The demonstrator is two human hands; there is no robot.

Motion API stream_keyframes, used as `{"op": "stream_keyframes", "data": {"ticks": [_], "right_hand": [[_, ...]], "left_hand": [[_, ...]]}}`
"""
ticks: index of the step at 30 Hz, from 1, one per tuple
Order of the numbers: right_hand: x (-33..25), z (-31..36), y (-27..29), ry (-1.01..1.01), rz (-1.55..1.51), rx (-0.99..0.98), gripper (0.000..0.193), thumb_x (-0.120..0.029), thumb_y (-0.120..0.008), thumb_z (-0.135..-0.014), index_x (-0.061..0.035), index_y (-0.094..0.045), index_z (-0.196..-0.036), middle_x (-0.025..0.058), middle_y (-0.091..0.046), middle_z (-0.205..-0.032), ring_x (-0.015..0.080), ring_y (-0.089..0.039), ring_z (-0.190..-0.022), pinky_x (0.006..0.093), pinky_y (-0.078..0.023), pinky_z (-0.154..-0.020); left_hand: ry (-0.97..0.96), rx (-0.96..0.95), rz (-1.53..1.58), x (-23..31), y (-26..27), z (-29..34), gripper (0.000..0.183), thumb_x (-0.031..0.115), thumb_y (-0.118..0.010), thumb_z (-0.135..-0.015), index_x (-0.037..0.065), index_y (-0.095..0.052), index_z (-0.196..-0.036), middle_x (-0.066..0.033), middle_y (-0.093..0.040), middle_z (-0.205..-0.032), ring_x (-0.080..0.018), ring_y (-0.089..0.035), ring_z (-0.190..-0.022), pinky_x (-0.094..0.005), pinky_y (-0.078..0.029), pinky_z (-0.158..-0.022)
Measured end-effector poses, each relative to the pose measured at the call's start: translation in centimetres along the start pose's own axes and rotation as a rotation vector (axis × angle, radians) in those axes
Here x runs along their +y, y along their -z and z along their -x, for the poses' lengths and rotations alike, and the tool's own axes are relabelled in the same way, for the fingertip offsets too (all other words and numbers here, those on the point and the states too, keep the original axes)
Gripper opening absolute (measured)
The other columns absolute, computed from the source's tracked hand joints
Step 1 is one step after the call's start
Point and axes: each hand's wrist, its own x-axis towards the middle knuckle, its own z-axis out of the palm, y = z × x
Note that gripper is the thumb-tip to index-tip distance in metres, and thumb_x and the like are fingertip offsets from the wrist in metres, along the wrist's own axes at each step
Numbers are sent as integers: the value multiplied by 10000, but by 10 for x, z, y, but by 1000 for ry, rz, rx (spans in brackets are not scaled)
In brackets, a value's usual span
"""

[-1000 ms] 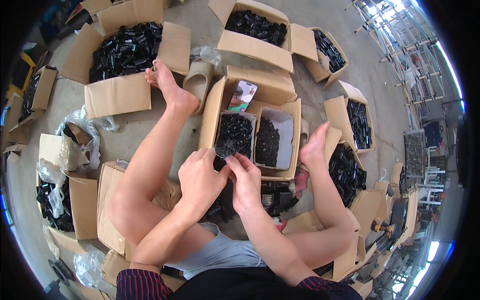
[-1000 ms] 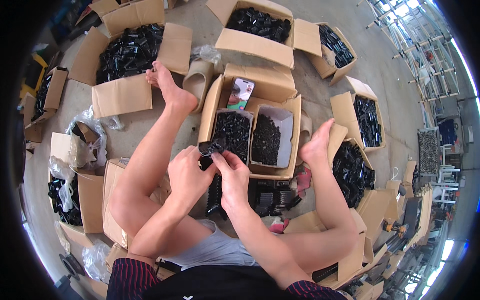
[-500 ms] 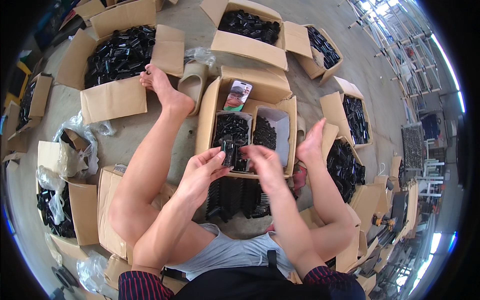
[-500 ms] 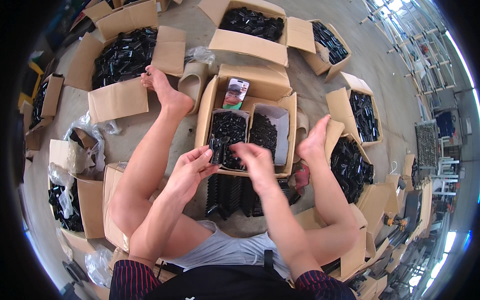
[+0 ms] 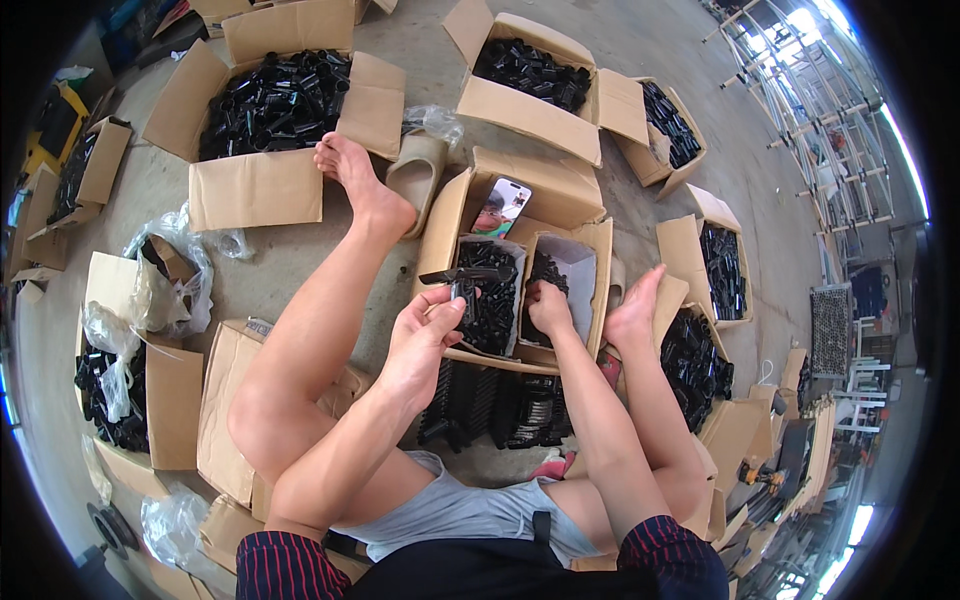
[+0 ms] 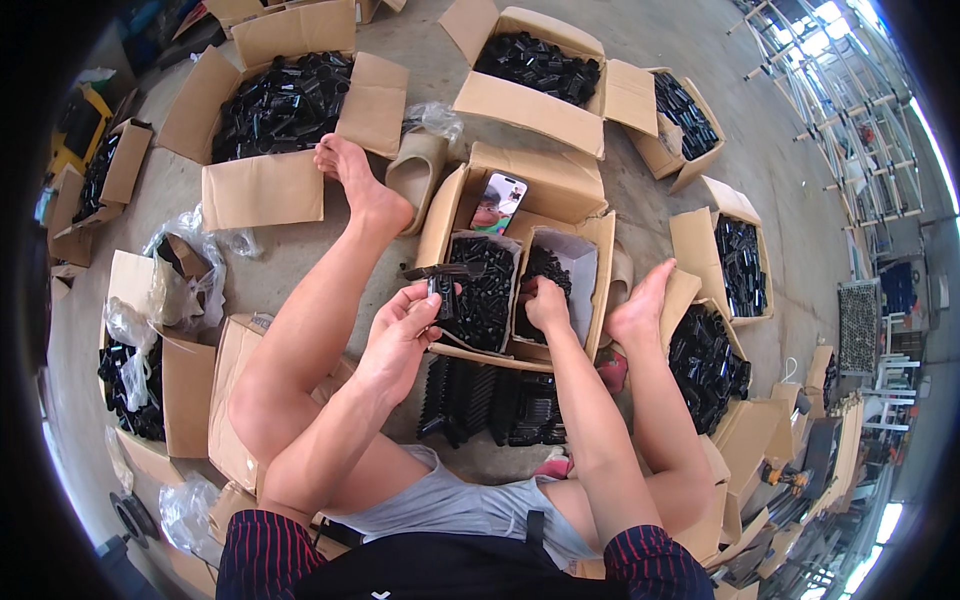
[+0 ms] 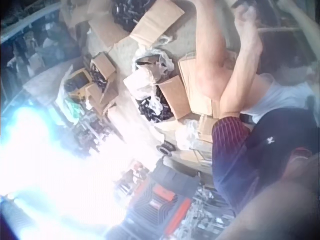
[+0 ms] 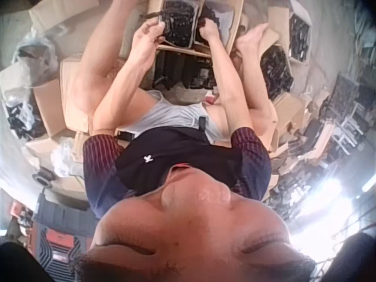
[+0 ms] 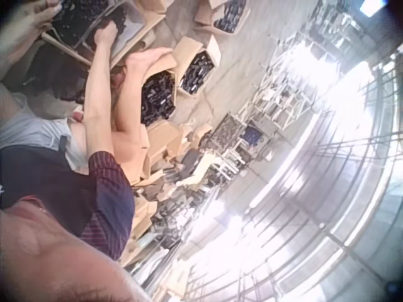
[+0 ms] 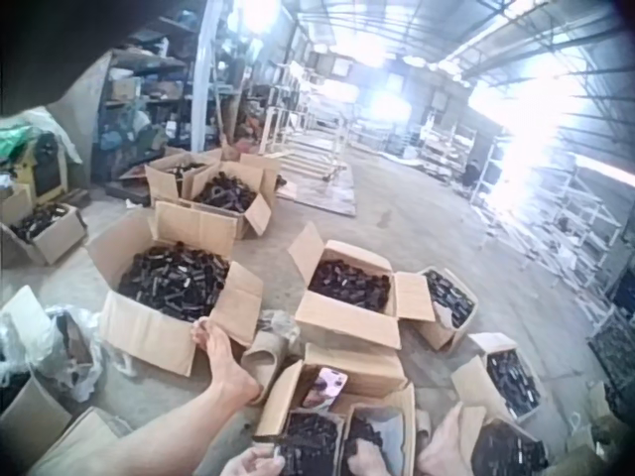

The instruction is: The person assembles small black plastic or metal components by picking up individual pieces from a box and fitting them together by hand while sitting on the floor.

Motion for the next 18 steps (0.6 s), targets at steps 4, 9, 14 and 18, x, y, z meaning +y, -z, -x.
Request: {"op": "stream_keyframes", "data": {"ticks": [4,9,14,18], "right_hand": [[0,5,3,-55,-183,68,207,-155,-719,-877,-13,-700,-1026,172,-739,-926,272,-721,-894,361,-552,-804],[-103,78,41,15,-856,129,178,-69,-639,-974,22,-664,-1125,132,-742,-1009,169,-712,-872,272,-557,-745],[-180,127,40,-35,-1209,115,215,-45,-715,-929,17,-688,-1133,103,-739,-1031,126,-689,-893,242,-536,-776],[-202,126,21,-57,-1277,286,193,-35,-756,-898,16,-721,-1081,57,-724,-1000,89,-647,-889,224,-505,-806]], "left_hand": [[30,50,72,-2,-2,3,297,125,-715,-941,76,-559,-1190,0,-710,-1072,-29,-578,-835,-217,-450,-753],[-61,45,146,-8,0,2,336,61,-737,-912,32,-549,-1188,-68,-716,-1099,-62,-619,-883,-227,-474,-792],[-138,51,152,-14,-9,3,322,0,-720,-905,24,-549,-1177,-117,-704,-1171,-122,-650,-1063,-268,-496,-946],[-194,56,154,-13,-14,7,295,-35,-713,-898,30,-566,-1145,-128,-699,-1188,-139,-650,-1102,-278,-498,-976]]}}
